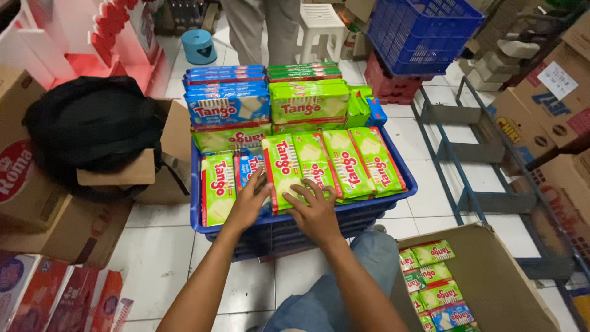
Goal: The person packs packages of Tango biscuits from a blue crate into a cardboard box. They pick up stacks of green and blue packages, place them into the box, and arrange them neatly to fit.
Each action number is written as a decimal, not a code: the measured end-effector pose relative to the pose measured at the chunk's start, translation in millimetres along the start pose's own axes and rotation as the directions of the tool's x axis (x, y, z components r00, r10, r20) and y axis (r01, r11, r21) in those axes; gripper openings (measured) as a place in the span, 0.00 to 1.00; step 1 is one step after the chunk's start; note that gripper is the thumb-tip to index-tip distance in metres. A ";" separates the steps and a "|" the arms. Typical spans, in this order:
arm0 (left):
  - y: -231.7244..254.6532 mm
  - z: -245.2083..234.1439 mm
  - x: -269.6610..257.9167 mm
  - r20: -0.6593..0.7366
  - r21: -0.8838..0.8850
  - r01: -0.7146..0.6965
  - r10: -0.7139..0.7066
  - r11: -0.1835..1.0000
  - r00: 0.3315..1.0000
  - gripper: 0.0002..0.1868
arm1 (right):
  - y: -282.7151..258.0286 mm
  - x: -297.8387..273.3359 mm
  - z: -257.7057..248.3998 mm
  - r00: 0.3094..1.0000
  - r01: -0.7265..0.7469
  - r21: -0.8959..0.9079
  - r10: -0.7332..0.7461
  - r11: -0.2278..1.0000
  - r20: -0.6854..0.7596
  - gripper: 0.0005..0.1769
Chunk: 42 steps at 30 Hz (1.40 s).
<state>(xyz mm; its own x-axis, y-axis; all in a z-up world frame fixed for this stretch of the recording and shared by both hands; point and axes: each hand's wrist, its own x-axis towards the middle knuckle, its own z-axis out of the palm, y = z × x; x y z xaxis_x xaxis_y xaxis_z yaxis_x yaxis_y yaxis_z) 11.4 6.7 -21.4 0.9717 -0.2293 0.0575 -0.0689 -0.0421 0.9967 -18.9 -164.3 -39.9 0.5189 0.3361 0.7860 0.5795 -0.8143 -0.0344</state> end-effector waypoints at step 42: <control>76.7 138.1 -43.4 -0.052 -0.752 0.021 -0.091 0.659 0.994 0.39 | -15.3 -58.2 -168.5 0.695 -0.439 0.649 0.693 0.621 -0.193 0.16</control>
<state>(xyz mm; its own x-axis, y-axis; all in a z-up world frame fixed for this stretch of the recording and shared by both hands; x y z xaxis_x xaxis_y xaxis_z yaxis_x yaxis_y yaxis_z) -67.3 -120.8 44.7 0.9844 -0.1735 -0.0308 0.1451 0.6989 0.7003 -163.9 -251.1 18.9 0.6409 -0.4217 0.6414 0.5397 -0.3466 -0.7672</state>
